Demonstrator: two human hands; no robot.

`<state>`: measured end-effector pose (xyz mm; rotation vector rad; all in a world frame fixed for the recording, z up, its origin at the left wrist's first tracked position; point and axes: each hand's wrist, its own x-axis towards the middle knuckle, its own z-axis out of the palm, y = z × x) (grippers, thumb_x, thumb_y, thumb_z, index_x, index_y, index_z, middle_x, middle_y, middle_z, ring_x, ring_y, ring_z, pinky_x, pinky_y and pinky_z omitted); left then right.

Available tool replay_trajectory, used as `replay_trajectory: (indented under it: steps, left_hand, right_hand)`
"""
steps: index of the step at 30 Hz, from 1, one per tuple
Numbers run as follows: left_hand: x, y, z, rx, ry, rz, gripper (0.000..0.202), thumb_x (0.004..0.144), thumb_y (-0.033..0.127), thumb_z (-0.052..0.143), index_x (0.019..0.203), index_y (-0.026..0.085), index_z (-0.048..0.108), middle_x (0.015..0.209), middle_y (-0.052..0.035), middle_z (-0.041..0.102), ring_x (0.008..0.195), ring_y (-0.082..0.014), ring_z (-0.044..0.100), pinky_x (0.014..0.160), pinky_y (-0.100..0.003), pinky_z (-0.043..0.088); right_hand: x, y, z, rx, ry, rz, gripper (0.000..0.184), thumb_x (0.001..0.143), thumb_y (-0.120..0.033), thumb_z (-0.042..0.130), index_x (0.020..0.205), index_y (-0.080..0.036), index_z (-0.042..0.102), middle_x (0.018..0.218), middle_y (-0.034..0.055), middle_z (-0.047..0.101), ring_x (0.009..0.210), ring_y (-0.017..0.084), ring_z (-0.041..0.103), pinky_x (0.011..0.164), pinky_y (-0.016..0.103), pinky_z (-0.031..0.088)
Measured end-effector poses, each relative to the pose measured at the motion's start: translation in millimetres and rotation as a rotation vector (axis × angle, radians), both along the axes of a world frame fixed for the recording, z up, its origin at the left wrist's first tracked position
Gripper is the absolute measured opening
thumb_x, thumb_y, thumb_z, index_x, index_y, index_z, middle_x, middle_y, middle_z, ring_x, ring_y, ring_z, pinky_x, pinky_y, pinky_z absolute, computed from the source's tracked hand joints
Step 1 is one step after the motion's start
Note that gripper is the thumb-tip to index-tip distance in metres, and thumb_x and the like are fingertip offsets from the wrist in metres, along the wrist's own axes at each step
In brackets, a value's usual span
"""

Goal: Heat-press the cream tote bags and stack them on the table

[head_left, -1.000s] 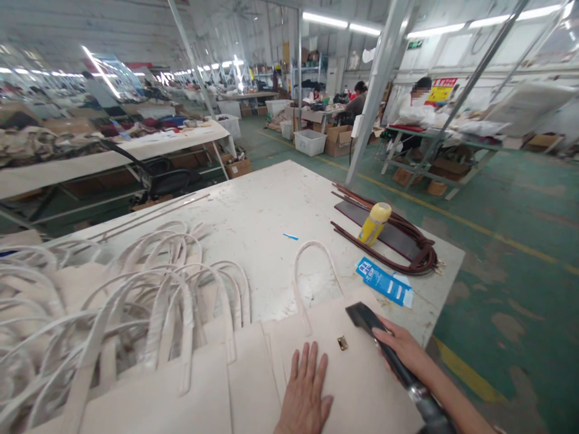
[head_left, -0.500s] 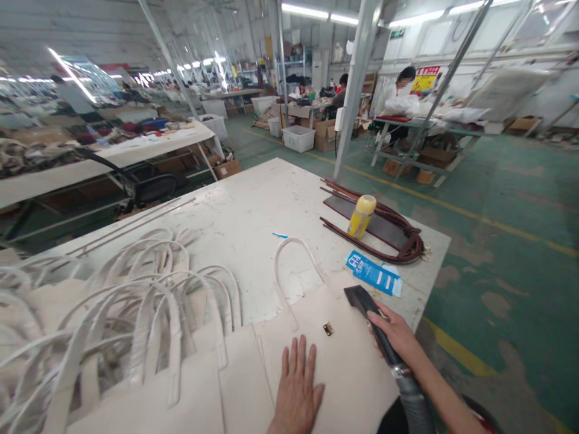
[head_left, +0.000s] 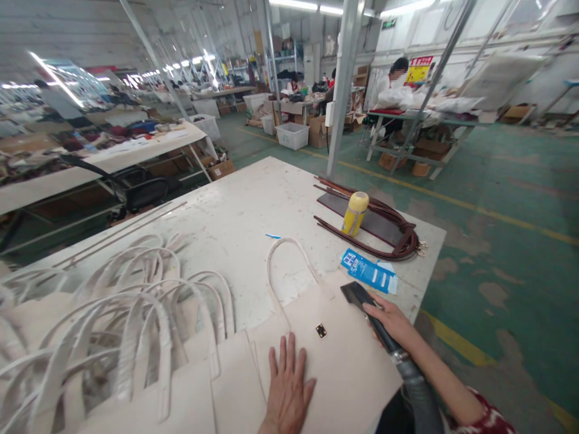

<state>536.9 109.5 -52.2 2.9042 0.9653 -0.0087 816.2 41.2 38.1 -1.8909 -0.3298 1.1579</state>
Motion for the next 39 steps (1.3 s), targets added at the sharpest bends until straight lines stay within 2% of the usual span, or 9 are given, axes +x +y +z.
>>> replay_trajectory:
  steps: [5,12,15,19,23,26,29,33,39]
  left_hand:
    - [4,4,8.4,0.005,0.014,0.013,0.073,0.071,0.028,0.054,0.133,0.033,0.017,0.143,-0.0107,0.003,0.128,-0.0348,0.008,0.098,-0.059,0.013]
    - [4,6,9.6,0.023,0.017,0.007,0.07,0.076,0.03,0.048,0.134,0.033,0.01,0.143,-0.0102,0.003,0.129,-0.0332,0.007,0.098,-0.059,0.014]
    - [7,13,5.1,0.033,0.013,0.049,0.066,0.079,0.032,0.045,0.135,0.031,0.01,0.143,-0.0103,0.006,0.129,-0.0322,0.006,0.098,-0.058,0.013]
    - [8,35,3.7,0.03,0.025,0.148,0.061,0.081,0.034,0.043,0.134,0.029,0.014,0.143,-0.0123,0.008,0.129,-0.0317,0.004,0.099,-0.057,0.009]
    - [1,50,7.1,-0.029,0.029,0.111,0.066,0.078,0.037,0.047,0.135,0.027,0.015,0.143,-0.0134,0.003,0.129,-0.033,0.001,0.099,-0.057,0.006]
    - [-10,44,9.8,-0.06,0.028,0.058,0.071,0.074,0.034,0.049,0.135,0.023,0.015,0.143,-0.0124,-0.002,0.129,-0.0319,0.0,0.1,-0.054,0.005]
    - [-22,28,12.8,-0.106,0.036,-0.025,0.07,0.074,0.033,0.048,0.135,0.025,0.015,0.143,-0.0081,-0.001,0.129,-0.0293,0.0,0.102,-0.051,0.005]
    - [-33,12,22.8,-0.246,0.115,-0.054,0.077,0.068,0.028,0.051,0.135,0.031,0.012,0.143,-0.0044,-0.003,0.129,-0.0269,-0.004,0.102,-0.05,0.003]
    - [-35,23,40.6,-0.471,0.256,-0.086,0.079,0.065,0.022,0.054,0.133,0.035,0.015,0.142,0.0011,-0.01,0.129,-0.0249,-0.009,0.103,-0.046,0.0]
  right_hand:
    - [16,48,0.3,0.016,0.003,0.041,0.059,0.074,-0.044,0.052,0.127,-0.022,0.037,0.049,-0.0035,0.055,0.034,0.011,0.051,0.032,0.021,0.043]
    - [34,101,5.9,0.061,-0.005,0.085,0.052,0.071,-0.038,0.059,0.118,-0.02,0.049,0.049,-0.0033,0.056,0.036,0.01,0.051,0.034,0.019,0.042]
    - [34,74,16.7,0.079,-0.043,0.046,0.06,0.07,-0.04,0.059,0.124,-0.022,0.041,0.051,-0.0033,0.057,0.038,0.012,0.054,0.034,0.021,0.043]
    - [14,-21,29.3,0.054,-0.11,-0.062,0.066,0.073,-0.045,0.053,0.13,-0.024,0.03,0.054,-0.003,0.058,0.039,0.015,0.055,0.034,0.026,0.045]
    - [-22,-122,19.3,-0.034,-0.118,-0.304,0.069,0.071,-0.048,0.054,0.13,-0.023,0.03,0.052,-0.0029,0.058,0.04,0.017,0.054,0.034,0.029,0.046]
    - [-48,-162,6.8,-0.068,-0.043,-0.354,0.071,0.071,-0.05,0.053,0.131,-0.022,0.027,0.049,-0.0033,0.056,0.035,0.016,0.051,0.032,0.029,0.045]
    - [-62,-164,0.6,-0.029,0.004,-0.319,0.072,0.072,-0.049,0.053,0.133,-0.023,0.024,0.051,-0.0041,0.057,0.038,0.015,0.052,0.034,0.028,0.045]
    - [-56,-138,-5.6,0.03,0.009,-0.267,0.069,0.072,-0.048,0.054,0.132,-0.025,0.026,0.052,-0.0047,0.057,0.038,0.015,0.053,0.033,0.027,0.045]
    - [-24,-100,-16.5,0.054,0.044,-0.256,0.066,0.068,-0.046,0.059,0.125,-0.022,0.037,0.05,-0.0029,0.058,0.039,0.018,0.056,0.033,0.028,0.046]
